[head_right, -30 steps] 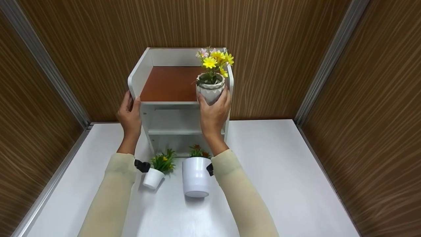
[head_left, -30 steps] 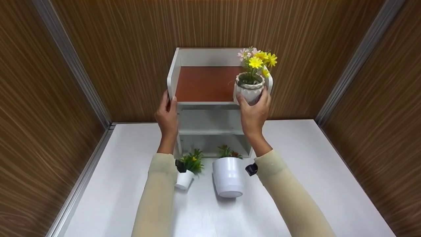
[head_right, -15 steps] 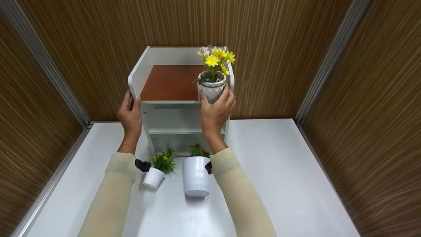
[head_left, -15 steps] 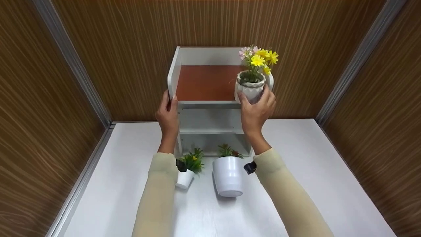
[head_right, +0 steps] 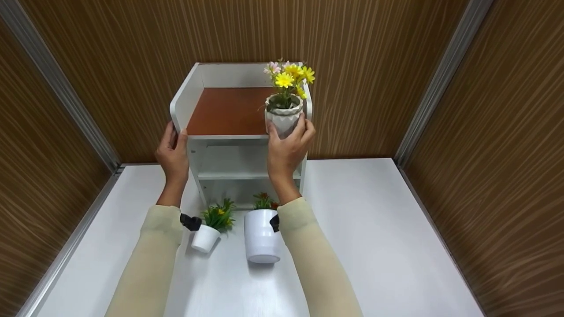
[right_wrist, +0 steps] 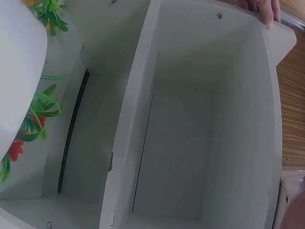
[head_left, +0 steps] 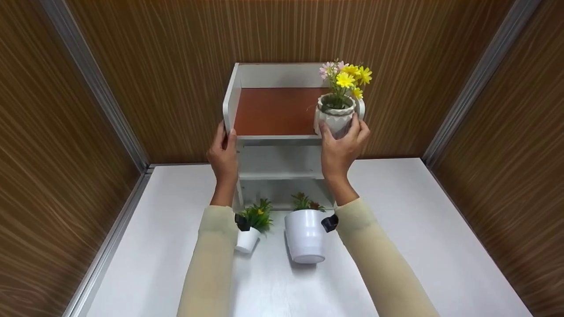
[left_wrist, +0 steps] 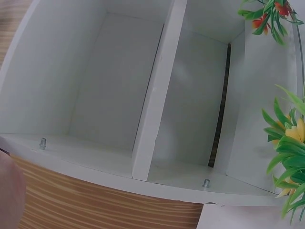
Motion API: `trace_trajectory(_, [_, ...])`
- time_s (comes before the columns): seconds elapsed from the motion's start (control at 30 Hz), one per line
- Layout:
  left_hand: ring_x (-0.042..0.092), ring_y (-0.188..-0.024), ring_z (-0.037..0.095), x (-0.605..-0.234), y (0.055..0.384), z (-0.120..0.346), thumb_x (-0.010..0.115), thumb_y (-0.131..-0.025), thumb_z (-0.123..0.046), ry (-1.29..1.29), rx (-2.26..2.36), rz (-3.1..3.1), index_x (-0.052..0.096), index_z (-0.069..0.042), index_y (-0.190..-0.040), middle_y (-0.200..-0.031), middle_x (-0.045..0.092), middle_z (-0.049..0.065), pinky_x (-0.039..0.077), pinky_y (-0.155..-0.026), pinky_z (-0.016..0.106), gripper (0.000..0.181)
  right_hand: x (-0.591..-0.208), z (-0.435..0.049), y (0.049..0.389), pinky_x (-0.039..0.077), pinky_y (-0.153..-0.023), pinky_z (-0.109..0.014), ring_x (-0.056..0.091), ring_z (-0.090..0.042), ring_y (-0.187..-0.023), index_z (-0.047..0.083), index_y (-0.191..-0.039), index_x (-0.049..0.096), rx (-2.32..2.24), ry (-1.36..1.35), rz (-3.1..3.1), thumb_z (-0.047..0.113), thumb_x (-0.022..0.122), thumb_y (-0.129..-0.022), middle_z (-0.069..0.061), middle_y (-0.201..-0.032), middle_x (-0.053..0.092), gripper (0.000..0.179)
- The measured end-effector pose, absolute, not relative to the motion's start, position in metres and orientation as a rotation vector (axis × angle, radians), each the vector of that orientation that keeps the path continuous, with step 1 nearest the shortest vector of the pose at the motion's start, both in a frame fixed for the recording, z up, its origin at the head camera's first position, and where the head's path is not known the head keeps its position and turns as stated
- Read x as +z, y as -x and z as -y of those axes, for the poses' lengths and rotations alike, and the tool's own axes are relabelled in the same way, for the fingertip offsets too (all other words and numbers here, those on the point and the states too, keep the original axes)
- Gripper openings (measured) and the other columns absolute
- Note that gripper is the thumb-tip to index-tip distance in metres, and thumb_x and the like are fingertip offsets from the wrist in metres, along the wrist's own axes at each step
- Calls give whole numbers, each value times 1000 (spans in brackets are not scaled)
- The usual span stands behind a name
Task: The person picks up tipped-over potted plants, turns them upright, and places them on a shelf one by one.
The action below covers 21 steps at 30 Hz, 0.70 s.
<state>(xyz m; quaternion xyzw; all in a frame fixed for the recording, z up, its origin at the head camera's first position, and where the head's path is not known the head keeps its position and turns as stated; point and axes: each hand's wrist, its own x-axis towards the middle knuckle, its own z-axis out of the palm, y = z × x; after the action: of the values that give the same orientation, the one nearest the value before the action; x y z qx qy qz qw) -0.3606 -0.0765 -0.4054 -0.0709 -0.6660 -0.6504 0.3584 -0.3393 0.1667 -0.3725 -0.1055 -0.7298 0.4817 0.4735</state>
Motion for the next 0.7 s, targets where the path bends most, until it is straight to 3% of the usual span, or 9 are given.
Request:
trace_trajectory(0.2, [60,-128,23,-399,352,77,59,-103,-12,206,-1645,1696,53,-5,-145,-141,61,13,51,-105,40,44,-373,-165,343,36,-109,-44,44,-27,-127,5,-144,50,1096,289,1788,48,83,-81,-13,-132,45,83])
trace_trajectory(0.7, [57,-133,25,-395,352,77,59,-103,-11,189,-1668,1702,51,-3,-147,-145,58,14,48,-108,40,46,-367,-163,351,38,-106,-41,45,-26,-123,10,-144,51,1113,349,1788,40,84,-82,-12,-127,47,76])
